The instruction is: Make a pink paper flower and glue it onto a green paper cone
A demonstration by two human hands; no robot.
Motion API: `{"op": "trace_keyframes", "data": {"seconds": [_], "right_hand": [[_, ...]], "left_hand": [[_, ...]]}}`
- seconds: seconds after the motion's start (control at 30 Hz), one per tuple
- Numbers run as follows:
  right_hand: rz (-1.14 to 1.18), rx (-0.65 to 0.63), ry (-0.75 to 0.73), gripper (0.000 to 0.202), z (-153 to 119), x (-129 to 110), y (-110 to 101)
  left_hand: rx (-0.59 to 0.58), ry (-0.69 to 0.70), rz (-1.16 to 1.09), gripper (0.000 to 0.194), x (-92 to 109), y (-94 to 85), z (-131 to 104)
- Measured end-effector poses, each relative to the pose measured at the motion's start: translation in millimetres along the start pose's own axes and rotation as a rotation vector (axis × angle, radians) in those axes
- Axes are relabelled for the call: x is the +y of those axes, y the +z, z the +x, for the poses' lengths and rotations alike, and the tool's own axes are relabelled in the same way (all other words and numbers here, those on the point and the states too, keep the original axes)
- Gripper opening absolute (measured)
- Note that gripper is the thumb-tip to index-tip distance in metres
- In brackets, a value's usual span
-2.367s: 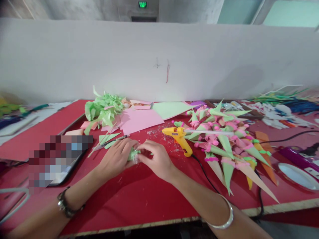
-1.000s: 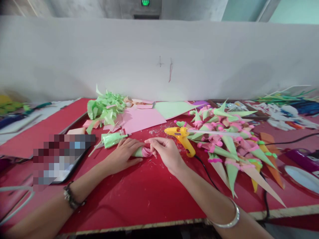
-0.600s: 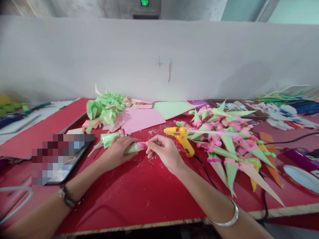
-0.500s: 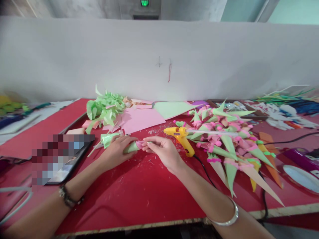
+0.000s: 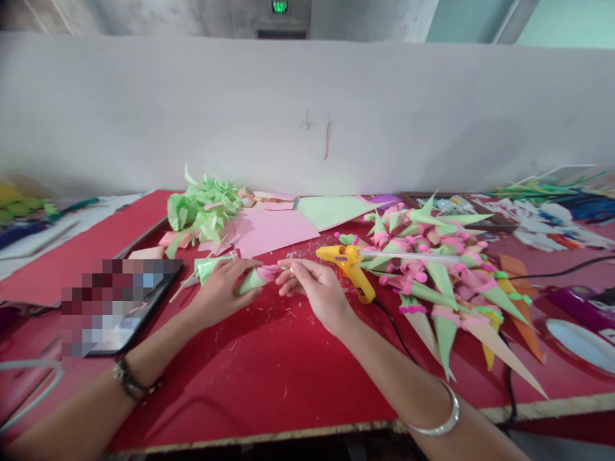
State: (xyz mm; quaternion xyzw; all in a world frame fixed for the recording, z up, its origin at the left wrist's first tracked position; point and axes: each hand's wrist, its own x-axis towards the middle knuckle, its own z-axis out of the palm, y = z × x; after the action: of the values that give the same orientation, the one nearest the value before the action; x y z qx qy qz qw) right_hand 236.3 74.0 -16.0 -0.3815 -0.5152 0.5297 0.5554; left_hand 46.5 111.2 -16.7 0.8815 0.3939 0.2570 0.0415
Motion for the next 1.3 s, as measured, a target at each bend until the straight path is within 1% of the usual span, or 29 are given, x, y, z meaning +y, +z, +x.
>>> {"op": "trace_keyframes", "data": {"seconds": [0.1,0.17,0.23,0.33,0.4,0.5,0.63,0.73,0.83,0.9,1.03,1.13,1.3], "right_hand": [[-0.116,0.042,-0.026,0.024,0.1,-1.0,-1.8],[-0.168,0.102,-0.058,0.016,0.9,-1.2,-2.6],[-0.135,0.138,-0.068,0.010,1.9,-0.9,-2.4],[-0.007,0.128,-0.061,0.018,2.5,-0.9,-0.7],[0.024,0.127,-0.035,0.018,2.2,-1.2,-0.1],[-0.054,0.166,-0.017,0.015,1.8,-1.1,-1.2],[-0.200,0.222,-0.079,0.011,2.8,0.0,-3.1],[-0.174,0.205,-0.109,0.019,2.9,-0.6,-1.7],[-0.164,0.173,-0.125,0.019,0.8,-3.4,1.2],[-0.269,0.166,-0.160,0.017,-1.2,-5.5,2.9],[-0.510,0.161,-0.280,0.013,-4.0,-7.5,4.0],[-0.556,0.137,-0.330,0.015,-4.3,-7.3,3.6],[-0.556,0.090,-0.304,0.022,-4.8,-6.8,4.3]], "left_hand": [[-0.010,0.004,-0.024,0.034,1.4,-1.8,0.0],[-0.009,-0.003,-0.037,0.034,2.6,-3.0,-0.2],[-0.010,-0.014,-0.052,0.033,3.5,-4.1,-0.6],[-0.026,-0.060,-0.061,0.032,4.1,-5.3,-1.4],[-0.026,-0.106,-0.054,0.033,4.2,-5.7,-1.9],[-0.012,-0.136,-0.063,0.035,4.1,-5.9,-2.1],[-0.012,-0.115,-0.118,0.034,4.3,-6.1,-2.0],[-0.038,-0.094,-0.137,0.033,4.9,-5.7,-2.4],[-0.056,-0.086,-0.138,0.034,5.7,-4.6,-3.0],[-0.061,-0.071,-0.144,0.033,6.3,-3.7,-3.3],[-0.076,-0.030,-0.175,0.033,7.8,-2.4,-4.1],[-0.076,-0.043,-0.201,0.033,8.9,-1.9,-4.7],[-0.047,-0.055,-0.232,0.033,9.8,-0.8,-5.1]]}}
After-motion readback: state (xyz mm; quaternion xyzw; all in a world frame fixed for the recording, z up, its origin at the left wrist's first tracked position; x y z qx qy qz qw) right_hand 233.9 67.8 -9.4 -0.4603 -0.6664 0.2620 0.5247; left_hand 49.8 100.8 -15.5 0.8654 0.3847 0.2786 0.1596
